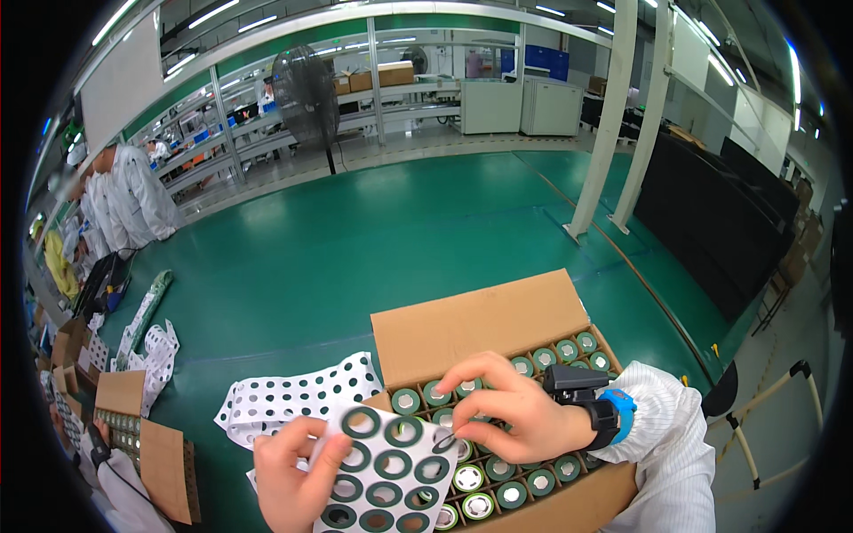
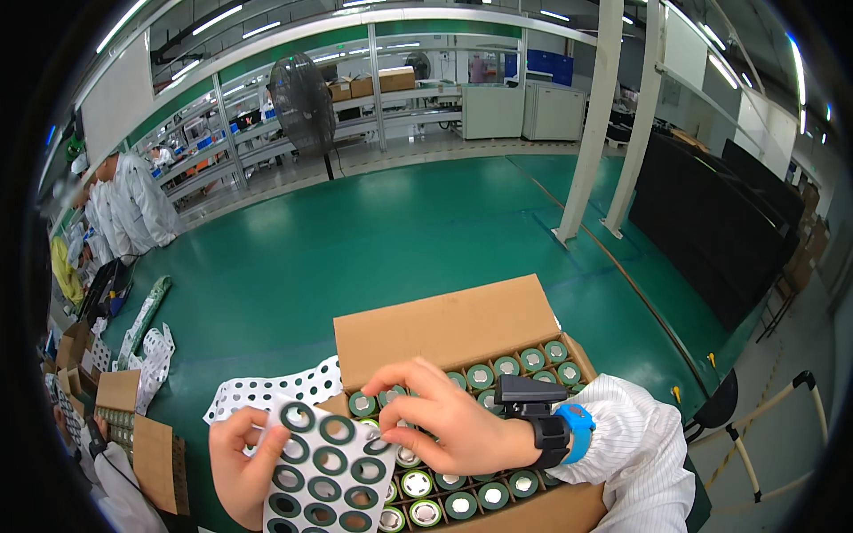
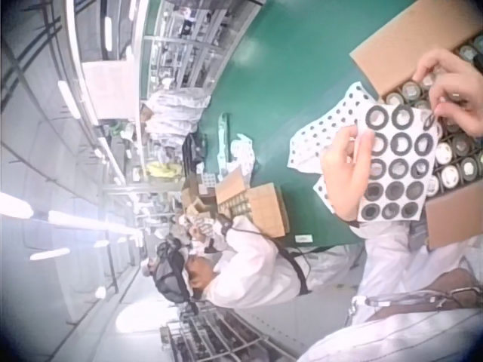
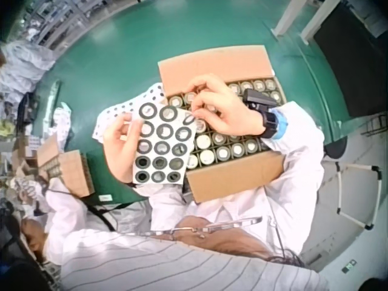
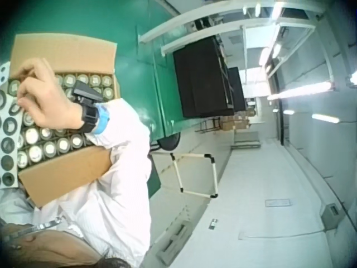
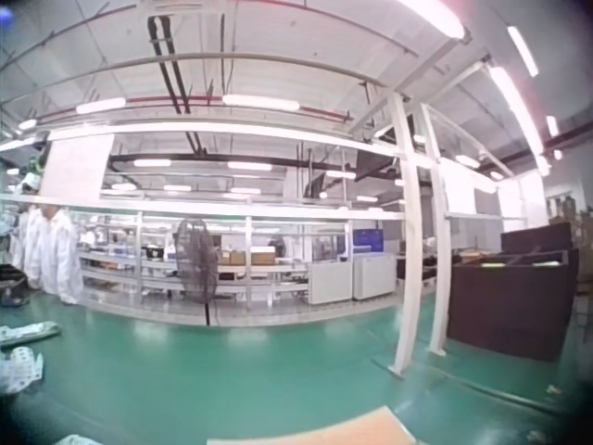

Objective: Applying circular insulating adhesive rings to the tops of battery cells in a factory assembly line.

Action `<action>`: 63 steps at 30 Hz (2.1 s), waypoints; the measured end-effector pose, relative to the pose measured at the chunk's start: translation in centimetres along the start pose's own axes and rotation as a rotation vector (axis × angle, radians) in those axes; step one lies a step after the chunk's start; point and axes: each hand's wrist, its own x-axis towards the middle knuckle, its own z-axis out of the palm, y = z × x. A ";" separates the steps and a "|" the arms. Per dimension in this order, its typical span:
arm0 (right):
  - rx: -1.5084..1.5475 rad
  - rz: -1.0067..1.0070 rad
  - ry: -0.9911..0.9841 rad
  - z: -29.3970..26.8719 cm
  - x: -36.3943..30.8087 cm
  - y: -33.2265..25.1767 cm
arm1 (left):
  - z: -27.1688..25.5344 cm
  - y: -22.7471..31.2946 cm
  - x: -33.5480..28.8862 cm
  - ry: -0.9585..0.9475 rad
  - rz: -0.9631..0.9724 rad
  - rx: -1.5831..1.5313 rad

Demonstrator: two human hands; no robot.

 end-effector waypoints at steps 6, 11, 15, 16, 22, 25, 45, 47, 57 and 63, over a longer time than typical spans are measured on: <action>0.146 0.323 -0.169 -1.3 -0.4 1.9 | -1.4 -1.4 0.0 0.210 -0.237 -0.311; 0.079 0.507 -0.426 0.3 -1.4 3.0 | -0.7 -1.5 -0.1 0.272 -0.251 -0.337; 0.036 0.496 -0.371 1.2 -1.8 2.8 | -0.2 -2.9 -0.2 0.463 -0.190 -0.342; 0.007 0.472 -0.330 1.4 -1.9 2.7 | -0.3 -3.0 -0.2 0.427 -0.185 -0.323; -0.030 0.428 -0.290 2.0 -2.1 2.6 | -0.1 -3.4 -0.2 0.425 -0.168 -0.300; -0.050 0.414 -0.279 2.1 -2.2 2.6 | -0.2 -3.2 0.0 0.408 -0.168 -0.306; -0.103 0.393 -0.314 1.9 -2.2 2.6 | -0.2 -3.3 -0.1 0.397 -0.169 -0.304; -0.110 0.381 -0.305 2.0 -2.2 2.6 | -0.2 -3.2 0.0 0.369 -0.195 -0.331; -0.128 0.378 -0.295 2.0 -2.2 2.5 | -0.2 -3.3 -0.1 0.385 -0.187 -0.313; -0.133 0.359 -0.281 2.2 -2.3 2.5 | -0.1 -3.1 -0.2 0.416 -0.162 -0.276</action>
